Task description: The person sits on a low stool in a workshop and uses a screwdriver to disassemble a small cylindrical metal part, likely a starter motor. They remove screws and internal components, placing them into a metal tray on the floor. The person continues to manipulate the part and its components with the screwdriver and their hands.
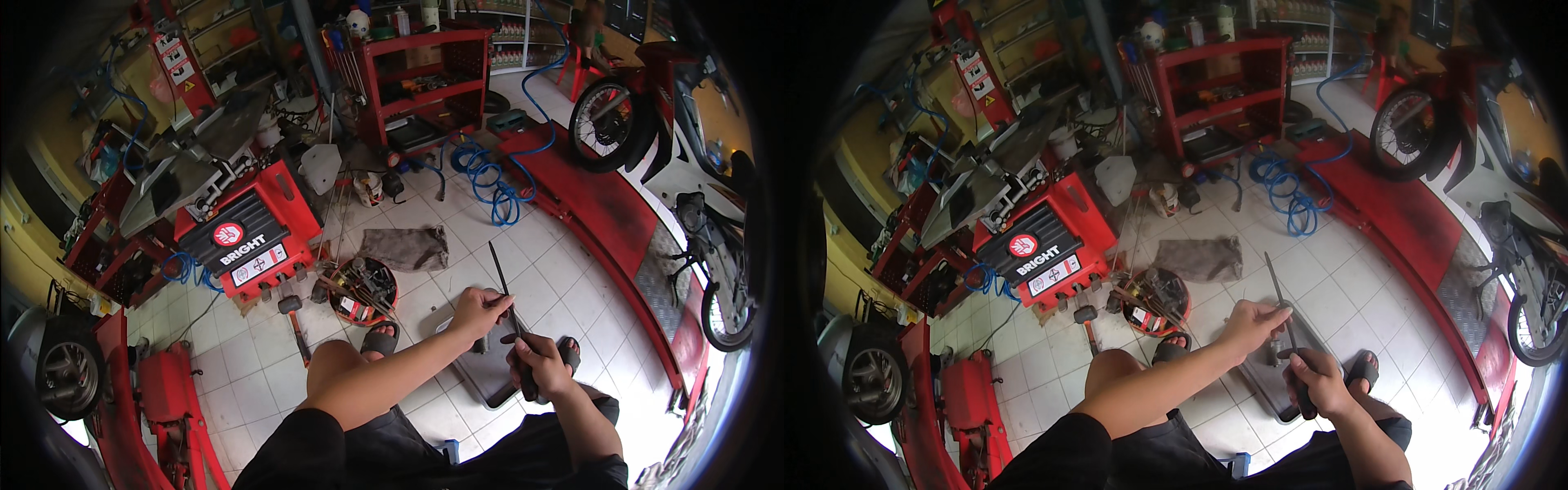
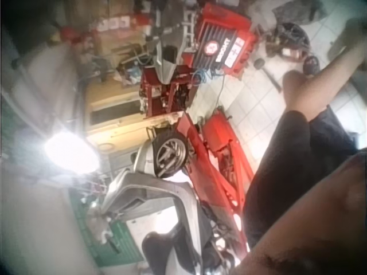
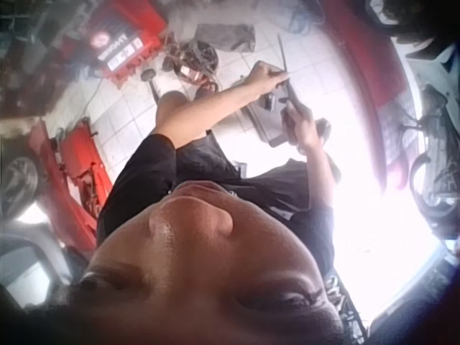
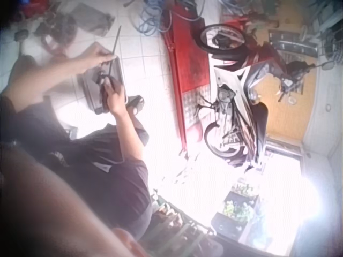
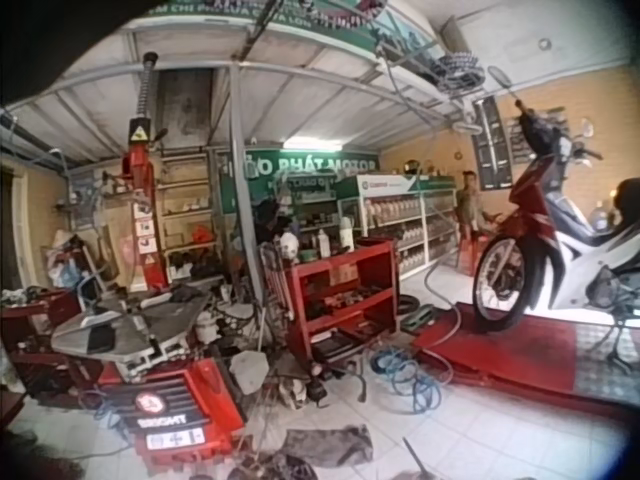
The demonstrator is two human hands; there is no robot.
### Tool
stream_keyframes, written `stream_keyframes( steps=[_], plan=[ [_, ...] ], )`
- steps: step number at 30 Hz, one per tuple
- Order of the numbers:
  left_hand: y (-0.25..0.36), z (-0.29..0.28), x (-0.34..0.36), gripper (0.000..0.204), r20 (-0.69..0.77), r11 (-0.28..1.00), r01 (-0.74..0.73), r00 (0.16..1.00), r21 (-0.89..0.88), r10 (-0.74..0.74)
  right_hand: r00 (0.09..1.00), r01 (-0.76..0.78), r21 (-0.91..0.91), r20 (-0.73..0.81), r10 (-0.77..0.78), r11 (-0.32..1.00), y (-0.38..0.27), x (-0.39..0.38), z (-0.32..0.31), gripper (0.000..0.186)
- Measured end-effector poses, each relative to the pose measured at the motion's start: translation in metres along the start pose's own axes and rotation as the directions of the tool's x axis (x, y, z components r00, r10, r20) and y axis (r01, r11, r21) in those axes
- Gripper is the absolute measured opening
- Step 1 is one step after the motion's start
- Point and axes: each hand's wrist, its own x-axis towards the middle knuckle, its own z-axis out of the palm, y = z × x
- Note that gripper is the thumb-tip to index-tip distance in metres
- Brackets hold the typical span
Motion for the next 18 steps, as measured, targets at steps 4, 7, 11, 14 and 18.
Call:
stream_keyframes(
  steps=[4,7,11,14,18],
  plan=[
    [0.0054,0.0045,-0.0036,0.026,-0.008,0.998,-0.023,1.0,0.06,0.024,1.0,0.0,0.039,-0.015,0.0,0.999,0.0036,-0.0026,0.0011,0.033],
    [0.0077,0.0052,-0.0043,0.026,-0.023,0.999,-0.044,0.999,0.032,0.045,1.0,0.013,-0.012,-0.007,-0.013,1.0,-0.0002,-0.001,0.0014,0.034],
    [0.0055,0.0031,-0.0018,0.024,-0.059,0.998,-0.063,0.996,-0.001,0.063,0.999,0.023,-0.044,0.025,-0.022,0.999,-0.0027,0.002,-0.0027,0.035],
    [0.0055,-0.0021,0.0006,0.023,-0.072,0.998,-0.063,0.995,-0.005,0.062,0.999,0.038,-0.021,0.029,-0.038,0.999,-0.0009,0.003,-0.0043,0.036],
    [0.0086,-0.0029,0.0004,0.02,-0.114,0.994,-0.02,0.993,-0.107,0.008,0.999,0.027,-0.008,0.028,-0.027,1.0,-0.0005,0.0054,0.0001,0.038]
  ],
)
